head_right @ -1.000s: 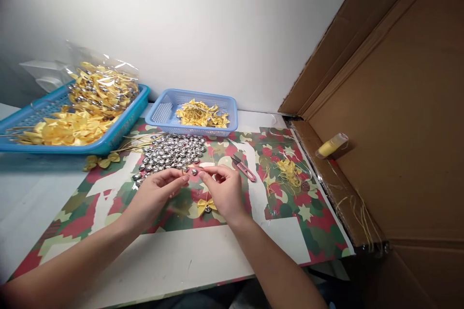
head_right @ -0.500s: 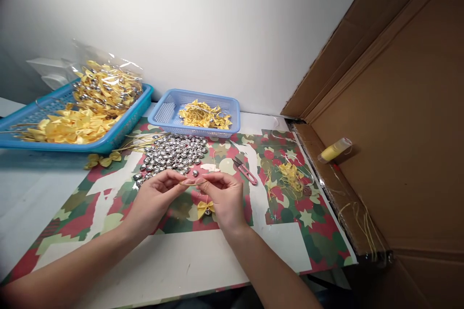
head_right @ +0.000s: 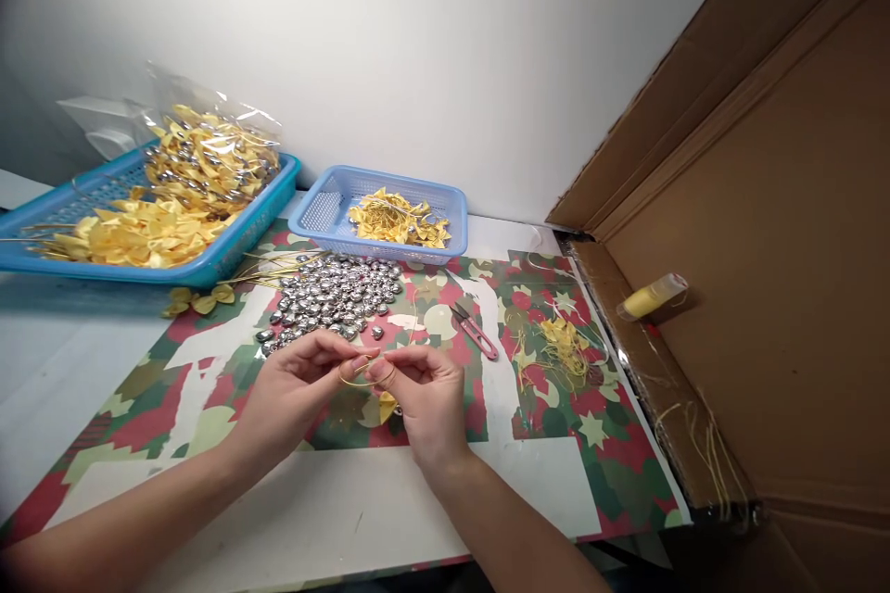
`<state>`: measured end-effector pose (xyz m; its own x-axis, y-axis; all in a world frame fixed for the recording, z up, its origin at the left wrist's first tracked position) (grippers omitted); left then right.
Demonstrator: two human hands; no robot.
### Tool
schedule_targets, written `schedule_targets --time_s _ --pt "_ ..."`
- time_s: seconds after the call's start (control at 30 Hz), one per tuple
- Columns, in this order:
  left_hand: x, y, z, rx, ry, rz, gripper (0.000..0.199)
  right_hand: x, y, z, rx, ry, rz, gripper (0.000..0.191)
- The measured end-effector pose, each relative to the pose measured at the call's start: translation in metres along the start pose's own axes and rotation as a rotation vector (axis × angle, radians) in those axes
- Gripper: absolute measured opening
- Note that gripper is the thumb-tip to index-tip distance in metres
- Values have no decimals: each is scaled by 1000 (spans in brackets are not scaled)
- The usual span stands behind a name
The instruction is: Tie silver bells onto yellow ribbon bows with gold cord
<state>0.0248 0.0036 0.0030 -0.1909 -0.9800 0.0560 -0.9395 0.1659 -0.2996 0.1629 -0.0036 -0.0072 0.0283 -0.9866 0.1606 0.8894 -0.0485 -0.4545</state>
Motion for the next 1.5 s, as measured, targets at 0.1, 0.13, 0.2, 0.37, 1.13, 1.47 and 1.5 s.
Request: schedule_targets --time_s 0.1,0.13,0.2,0.37,1.13,1.47,1.5 --pt "1 -1 -1 -2 -11 0 16 1 0 1 11 71 14 17" --pt "1 -2 -1 -1 -19 -2 16 2 -1 2 24 100 13 16" --pt "2 -2 -2 -4 -35 -13 16 4 -2 4 70 169 -3 14" --pt "5 1 -2 -125 -60 -40 14 8 -7 8 199 304 -58 12" --pt "10 2 -1 -151 -50 -98 17 11 -11 8 273 450 -40 11" --pt "12 6 -5 -392 -160 -116 16 10 -10 10 592 409 4 5" --pt "13 6 -7 -431 -184 -118 16 9 -11 12 653 405 39 5"
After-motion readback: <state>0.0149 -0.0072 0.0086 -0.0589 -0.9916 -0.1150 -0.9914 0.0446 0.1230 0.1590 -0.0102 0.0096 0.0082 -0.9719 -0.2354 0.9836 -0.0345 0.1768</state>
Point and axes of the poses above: each hand's wrist, its own x-axis away from the middle knuckle, its own y-axis out of the back of the hand, z = x × y, the point moved 4 cm from there along -x, towards the middle knuckle, and after that the axes turned 5 degrees about z, right-handed, at the moved point
